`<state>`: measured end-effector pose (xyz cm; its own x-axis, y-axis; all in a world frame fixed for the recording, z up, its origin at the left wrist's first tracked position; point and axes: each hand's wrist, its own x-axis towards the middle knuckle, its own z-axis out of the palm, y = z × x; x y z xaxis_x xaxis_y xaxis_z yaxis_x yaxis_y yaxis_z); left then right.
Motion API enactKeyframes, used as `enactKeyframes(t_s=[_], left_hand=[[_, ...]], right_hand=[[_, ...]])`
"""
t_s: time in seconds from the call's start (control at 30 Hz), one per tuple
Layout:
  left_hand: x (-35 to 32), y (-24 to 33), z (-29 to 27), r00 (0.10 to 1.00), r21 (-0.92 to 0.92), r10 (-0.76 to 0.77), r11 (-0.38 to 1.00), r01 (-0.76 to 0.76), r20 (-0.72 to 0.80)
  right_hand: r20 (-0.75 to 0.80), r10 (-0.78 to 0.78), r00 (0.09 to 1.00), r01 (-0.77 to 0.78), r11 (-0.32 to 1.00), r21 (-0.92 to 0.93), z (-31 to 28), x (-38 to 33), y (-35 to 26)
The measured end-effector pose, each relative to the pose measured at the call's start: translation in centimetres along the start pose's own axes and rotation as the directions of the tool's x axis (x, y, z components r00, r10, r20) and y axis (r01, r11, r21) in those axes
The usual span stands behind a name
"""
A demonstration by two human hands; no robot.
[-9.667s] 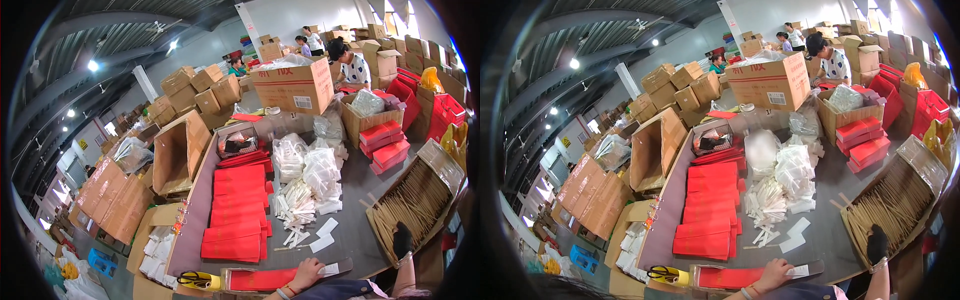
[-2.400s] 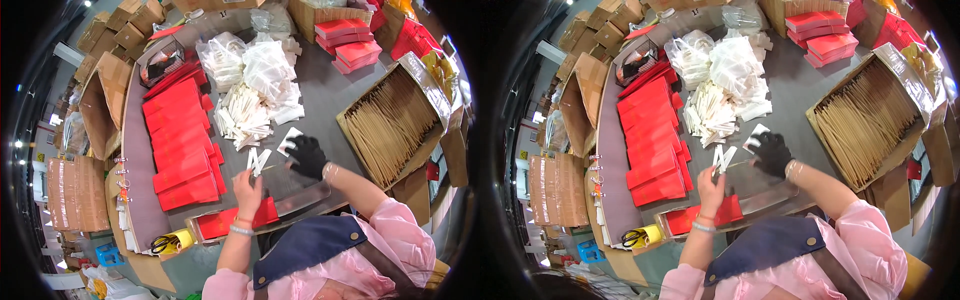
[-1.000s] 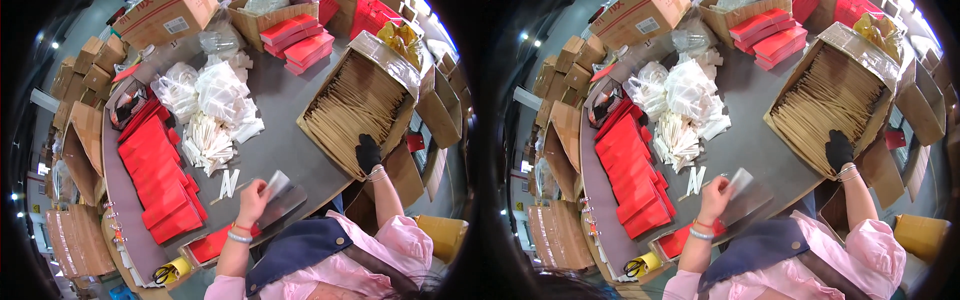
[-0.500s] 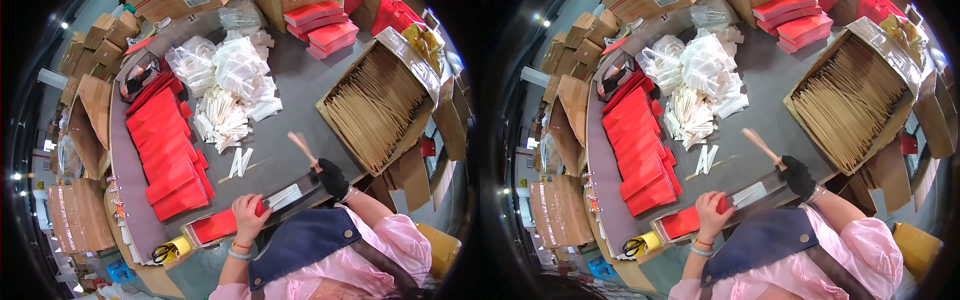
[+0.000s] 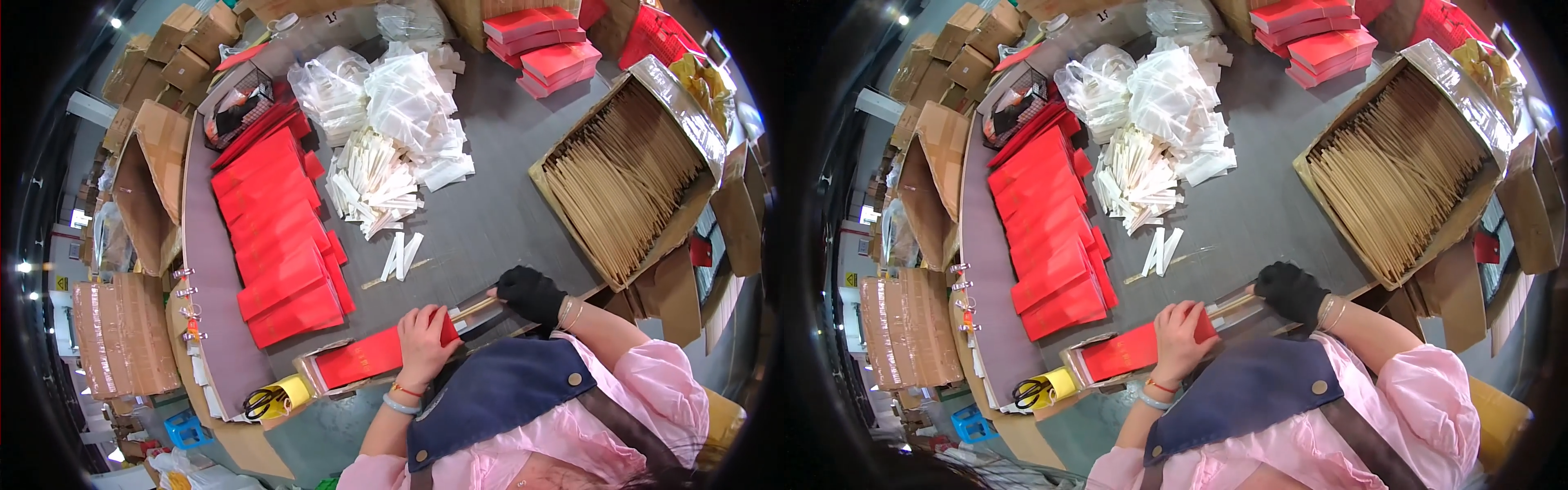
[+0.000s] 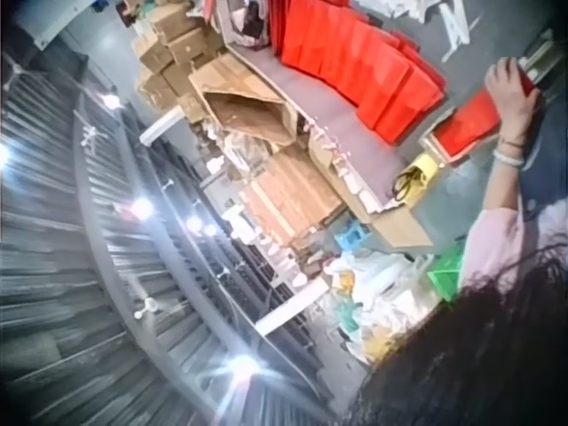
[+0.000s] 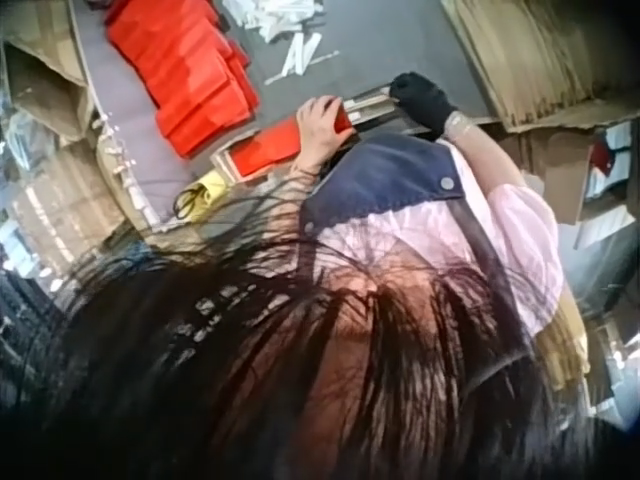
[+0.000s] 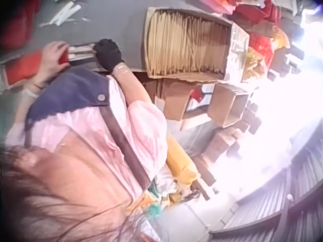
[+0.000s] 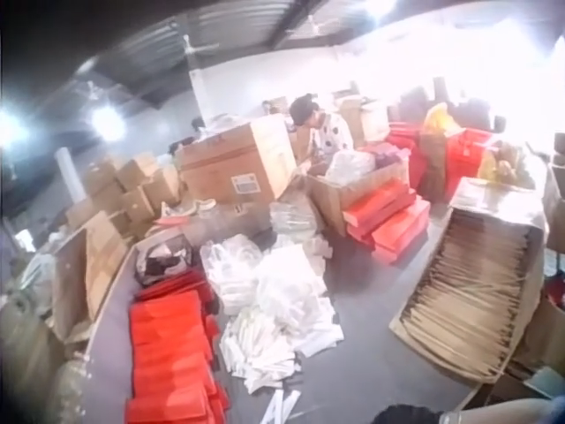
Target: Packaging pairs of wooden chopsticks into individual sleeves on a warehouse workbench.
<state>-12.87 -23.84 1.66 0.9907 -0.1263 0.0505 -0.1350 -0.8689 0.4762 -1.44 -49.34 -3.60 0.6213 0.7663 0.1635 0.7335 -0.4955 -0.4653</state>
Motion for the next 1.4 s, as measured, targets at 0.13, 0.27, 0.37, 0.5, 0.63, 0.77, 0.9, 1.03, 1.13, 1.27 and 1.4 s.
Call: enactKeyframes(t_s=[0.13,0.27,0.37,0.5,0.63,0.77,0.9,1.03,1.13,1.27,1.4], left_hand=[[0.2,-0.1,0.6,0.999,0.025,-0.03,0.999,0.03,-0.017],[1.3,0.2,1.2,1.0,-0.023,0.004,1.0,-0.005,-0.025],[2.2,0.6,0.6,0.998,-0.007,0.066,0.998,-0.066,-0.004],[3.5,1.8,-1.5,0.945,0.033,0.158,0.984,-0.175,0.285],[4.8,-0.9,-7.0,0.954,0.068,0.11,0.989,-0.134,0.279],[5.3,-7.0,-10.9,0.982,0.417,0.05,0.909,0.032,-0.184],[1.5,-5.1,-3.5,0.918,0.073,-0.289,0.945,0.319,-0.272],[-0.6,-1.5,1.4,0.875,0.033,-0.457,0.883,0.468,-0.158],[-1.2,-2.3,2.2,0.856,-0.107,-0.491,0.871,0.48,-0.16],[-1.6,-3.0,2.5,0.866,-0.154,-0.475,0.878,0.454,-0.153],[-1.3,-2.3,2.4,0.872,-0.063,-0.469,0.883,0.465,-0.138]], right_hand=[[-0.07,0.186,0.98,-0.182,0.982,0.06,0.0,0.1,0.8],[0.049,0.22,0.974,-0.205,0.774,0.6,3.6,2.9,-5.2],[0.005,0.15,0.989,-0.138,0.897,0.419,1.8,3.3,-5.2],[0.154,-0.016,0.988,0.025,0.998,-0.06,-2.6,3.6,-5.1],[0.131,0.182,0.975,-0.17,0.981,-0.096,-4.9,3.3,-3.7],[0.097,0.333,0.938,-0.321,0.939,-0.12,-7.4,2.7,-4.0],[0.146,0.318,0.937,-0.29,0.939,-0.187,-7.0,3.0,-5.5],[0.161,0.243,0.957,-0.202,0.951,-0.235,-6.3,3.1,-5.6],[0.203,0.195,0.96,-0.141,0.957,-0.253,-6.3,3.2,-5.9],[0.216,0.137,0.967,-0.093,0.975,-0.204,-5.9,2.9,-6.1],[0.248,0.188,0.951,-0.128,0.963,-0.238,-5.8,3.2,-6.4]])
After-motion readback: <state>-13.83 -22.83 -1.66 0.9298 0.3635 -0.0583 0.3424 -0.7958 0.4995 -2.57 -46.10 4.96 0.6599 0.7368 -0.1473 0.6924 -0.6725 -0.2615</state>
